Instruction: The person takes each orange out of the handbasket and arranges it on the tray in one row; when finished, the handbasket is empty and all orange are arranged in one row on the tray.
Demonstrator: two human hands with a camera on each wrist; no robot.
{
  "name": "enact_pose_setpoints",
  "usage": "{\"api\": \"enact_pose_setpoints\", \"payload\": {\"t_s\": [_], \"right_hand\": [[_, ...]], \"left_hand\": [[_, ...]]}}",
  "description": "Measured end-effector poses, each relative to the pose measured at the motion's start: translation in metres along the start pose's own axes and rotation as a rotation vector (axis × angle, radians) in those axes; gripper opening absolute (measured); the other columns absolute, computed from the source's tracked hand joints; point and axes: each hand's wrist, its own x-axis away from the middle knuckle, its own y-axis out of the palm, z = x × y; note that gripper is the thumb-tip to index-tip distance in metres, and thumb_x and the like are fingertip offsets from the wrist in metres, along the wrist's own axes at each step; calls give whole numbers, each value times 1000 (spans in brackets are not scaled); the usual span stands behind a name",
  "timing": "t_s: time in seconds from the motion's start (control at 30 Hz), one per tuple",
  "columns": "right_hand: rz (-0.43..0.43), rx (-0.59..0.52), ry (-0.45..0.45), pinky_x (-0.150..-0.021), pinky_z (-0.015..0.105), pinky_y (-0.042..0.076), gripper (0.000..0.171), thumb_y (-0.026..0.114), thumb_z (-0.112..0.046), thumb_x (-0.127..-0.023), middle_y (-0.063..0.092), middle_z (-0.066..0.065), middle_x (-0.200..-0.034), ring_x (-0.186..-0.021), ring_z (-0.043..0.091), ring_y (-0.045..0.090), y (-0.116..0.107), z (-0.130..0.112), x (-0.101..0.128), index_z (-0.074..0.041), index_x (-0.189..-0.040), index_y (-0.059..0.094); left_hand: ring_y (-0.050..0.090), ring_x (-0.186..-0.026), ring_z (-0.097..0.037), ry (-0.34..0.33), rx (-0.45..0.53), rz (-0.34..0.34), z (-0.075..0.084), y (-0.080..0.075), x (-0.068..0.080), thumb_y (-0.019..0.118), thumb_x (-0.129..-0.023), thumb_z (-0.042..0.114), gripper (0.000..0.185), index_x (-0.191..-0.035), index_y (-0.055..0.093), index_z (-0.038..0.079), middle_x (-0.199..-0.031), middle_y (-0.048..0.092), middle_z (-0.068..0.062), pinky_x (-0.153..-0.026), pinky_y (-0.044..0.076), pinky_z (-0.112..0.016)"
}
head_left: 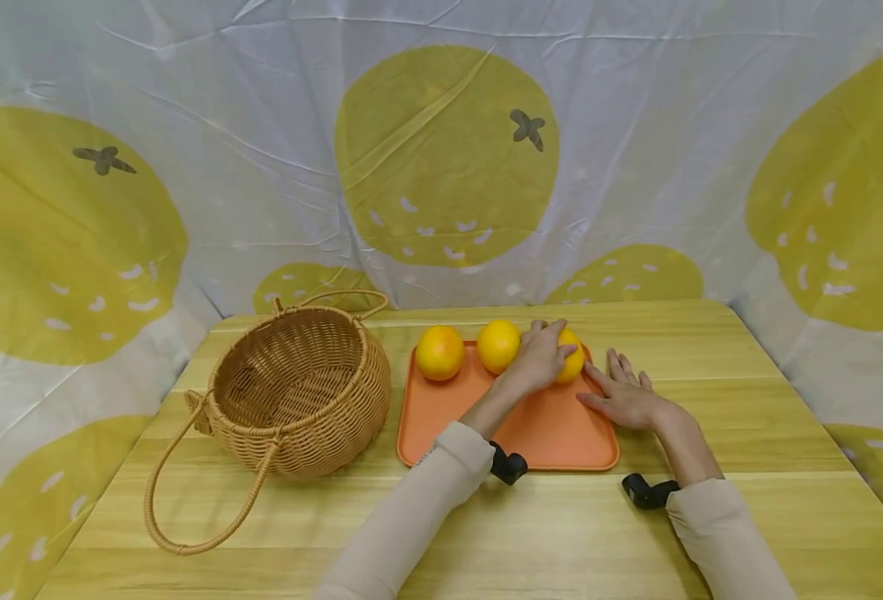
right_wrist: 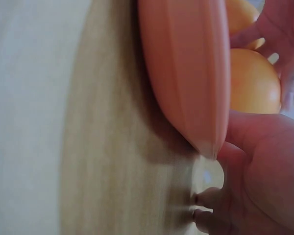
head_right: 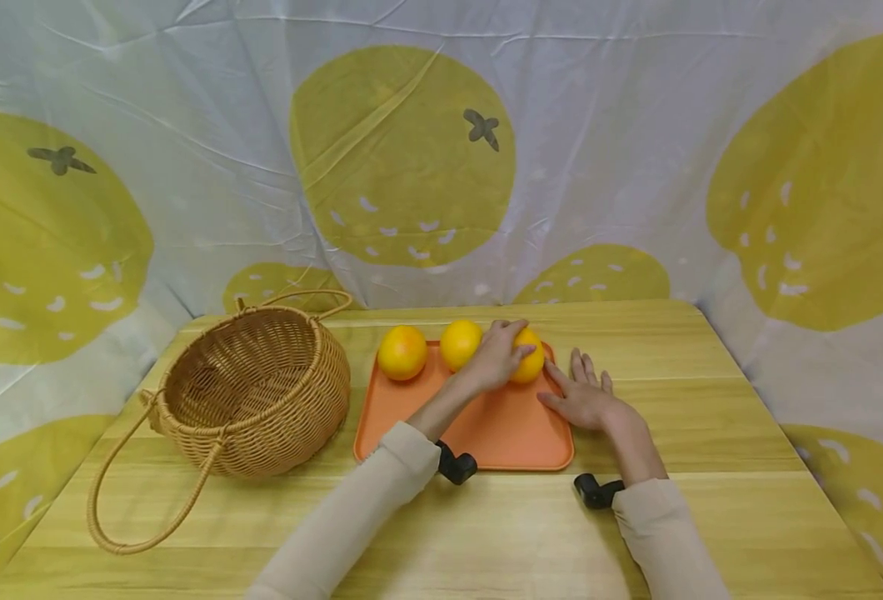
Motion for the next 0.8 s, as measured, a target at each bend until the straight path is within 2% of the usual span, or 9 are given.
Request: {"api": "enact_pose_setpoints", "payload": {"t_s": [0.13, 0.23, 0.27, 0.3, 0.37, 0.5, 0.67, 0.8], "right_hand": [[2, -2, 0, -114, 76, -17, 82, 47, -55, -106, -21, 37, -164, -152, 56, -22, 1, 1, -1, -4, -165, 19], [11, 18, -4, -114, 76, -17, 101, 37, -80, -97, -23, 34, -166, -153, 53, -23, 5, 15, -10, -9, -166, 18], [12, 28, -3, -114, 76, -17, 107, 34, -86, -93, -23, 33, -166, -154, 53, -23, 6, 19, -12, -11, -166, 17], [5, 34, 4, -115, 76, -16, 107, 34, -86, -93, -23, 33, -166, -154, 52, -23, 6, 18, -12, -11, -167, 16], [2, 47, 17, -116, 76, -16, 104, 34, -84, -95, -23, 33, -166, -154, 52, -22, 6, 16, -12, -11, -167, 15], [-12, 24, 23, -116, 76, -15, 78, 47, -48, -108, -21, 38, -164, -152, 56, -21, -1, -4, -1, -6, -166, 17], [-8, 38, 25, -116, 76, -14, 74, 46, -43, -110, -20, 39, -164, -152, 57, -20, -2, -7, 2, -5, -166, 16], [-4, 35, 23, -116, 76, -14, 74, 46, -43, -110, -20, 39, -164, -152, 57, -20, -1, -5, 2, -6, -166, 16]], "left_hand": [[46, -144, -38, 13, 32, 30, -3, 0, 1, 54, -108, 27, 49, -156, 48, 18, -161, 42, -16, -121, 39, -47], [43, -147, -39, 36, 40, 25, -7, 0, 3, 56, -107, 28, 52, -158, 46, 17, -165, 36, -17, -122, 37, -48], [42, -148, -39, 45, 40, 20, -9, 0, 4, 57, -107, 28, 55, -159, 43, 17, -166, 34, -17, -122, 37, -49], [40, -149, -39, 53, 44, 10, -11, 0, 4, 57, -107, 29, 57, -160, 41, 17, -167, 31, -17, -122, 37, -49], [36, -151, -39, 71, 52, -4, -15, 1, 5, 57, -107, 30, 61, -162, 36, 16, -169, 27, -17, -123, 36, -50], [36, -152, -39, 104, 71, 13, -19, 4, 6, 55, -108, 28, 60, -162, 35, 12, -169, 28, -17, -124, 34, -49], [37, -151, -40, 141, 91, 53, -21, 9, 6, 53, -109, 25, 60, -162, 34, 6, -167, 29, -22, -123, 35, -49], [34, -153, -40, 130, 104, 68, -21, 12, 4, 52, -109, 25, 61, -163, 30, 6, -167, 27, -24, -125, 32, -49]]}}
